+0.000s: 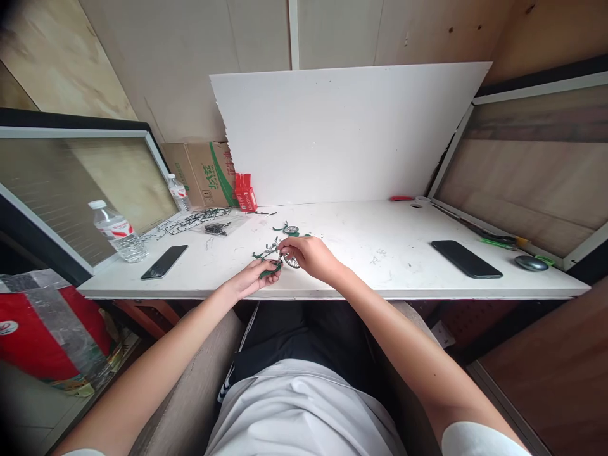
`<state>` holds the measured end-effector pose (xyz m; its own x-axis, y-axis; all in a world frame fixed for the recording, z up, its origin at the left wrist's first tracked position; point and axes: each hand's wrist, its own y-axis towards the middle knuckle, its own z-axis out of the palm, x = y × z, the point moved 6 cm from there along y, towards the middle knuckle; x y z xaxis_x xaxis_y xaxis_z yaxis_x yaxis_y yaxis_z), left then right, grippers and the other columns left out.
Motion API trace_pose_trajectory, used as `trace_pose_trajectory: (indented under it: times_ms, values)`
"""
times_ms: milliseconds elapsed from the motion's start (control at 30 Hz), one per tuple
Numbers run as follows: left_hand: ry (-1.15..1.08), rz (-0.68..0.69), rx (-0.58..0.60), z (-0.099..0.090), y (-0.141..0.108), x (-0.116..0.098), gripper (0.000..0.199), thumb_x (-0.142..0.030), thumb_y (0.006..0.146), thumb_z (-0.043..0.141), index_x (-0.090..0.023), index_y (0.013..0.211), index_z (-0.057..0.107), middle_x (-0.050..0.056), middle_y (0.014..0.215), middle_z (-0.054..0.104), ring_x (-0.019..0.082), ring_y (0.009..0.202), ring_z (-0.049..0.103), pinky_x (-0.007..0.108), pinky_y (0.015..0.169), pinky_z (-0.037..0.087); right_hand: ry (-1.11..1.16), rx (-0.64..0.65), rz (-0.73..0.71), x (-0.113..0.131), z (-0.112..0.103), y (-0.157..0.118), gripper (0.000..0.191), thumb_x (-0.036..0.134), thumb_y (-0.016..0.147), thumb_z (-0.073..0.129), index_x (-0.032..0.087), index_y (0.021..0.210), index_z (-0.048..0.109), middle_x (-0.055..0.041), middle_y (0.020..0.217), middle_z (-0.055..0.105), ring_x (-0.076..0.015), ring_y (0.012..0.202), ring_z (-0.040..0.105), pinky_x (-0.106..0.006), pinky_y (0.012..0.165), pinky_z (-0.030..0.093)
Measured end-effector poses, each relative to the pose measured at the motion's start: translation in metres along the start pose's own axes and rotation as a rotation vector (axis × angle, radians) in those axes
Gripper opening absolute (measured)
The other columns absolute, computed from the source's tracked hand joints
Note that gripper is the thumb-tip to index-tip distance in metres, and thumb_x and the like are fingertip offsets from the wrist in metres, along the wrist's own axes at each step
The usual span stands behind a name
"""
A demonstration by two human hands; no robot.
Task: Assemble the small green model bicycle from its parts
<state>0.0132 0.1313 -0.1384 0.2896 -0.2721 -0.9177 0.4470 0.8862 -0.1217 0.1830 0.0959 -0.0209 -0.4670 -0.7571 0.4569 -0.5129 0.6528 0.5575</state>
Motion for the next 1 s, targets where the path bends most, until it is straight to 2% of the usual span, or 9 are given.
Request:
trace_pose_trajectory:
  times_ms: [267,533,833,1000]
  values:
    - [-0.008,0.004,-0.008,0.0025,-0.0017,-0.0027,0.021,-0.019,0.078,0.081,-0.013,0.084,0.062,0.005,0.086,0.063,0.015,0.083,0.064,0.030,0.081,0.049,-0.009,0.019,0.008,0.0000,0.0019,-0.0003,0.028,0.023,0.105,0.048,0.022,0.114,0.075,-0.0066,0.093,0.079,-0.0207,0.083,0.075,-0.029,0.074,0.054]
    - [0.005,0.030,0.026,0.0057,-0.0015,-0.0044,0.023,-0.020,0.076,0.083,-0.013,0.086,0.064,0.005,0.087,0.064,0.015,0.083,0.063,0.029,0.077,0.048,-0.006,0.017,0.002,-0.0005,0.0020,-0.0001,0.029,0.022,0.105,0.048,0.023,0.114,0.075,-0.0064,0.094,0.079,-0.0204,0.083,0.074,-0.029,0.075,0.054]
    - [0.001,0.029,0.012,0.0065,-0.0025,-0.0055,0.024,-0.021,0.075,0.084,-0.013,0.084,0.064,0.005,0.087,0.062,0.015,0.084,0.062,0.029,0.077,0.048,-0.052,0.016,-0.014,0.0020,0.0035,-0.0001,0.028,0.023,0.105,0.048,0.023,0.115,0.075,-0.0070,0.095,0.080,-0.0210,0.083,0.075,-0.029,0.073,0.053]
    - [-0.007,0.030,0.017,0.0051,-0.0012,-0.0044,0.024,-0.021,0.075,0.085,-0.013,0.086,0.065,0.006,0.091,0.064,0.015,0.085,0.062,0.029,0.078,0.049,-0.096,0.008,-0.016,0.0043,0.0047,0.0005,0.027,0.028,0.106,0.050,0.023,0.113,0.076,-0.0079,0.099,0.081,-0.0214,0.081,0.074,-0.029,0.071,0.052]
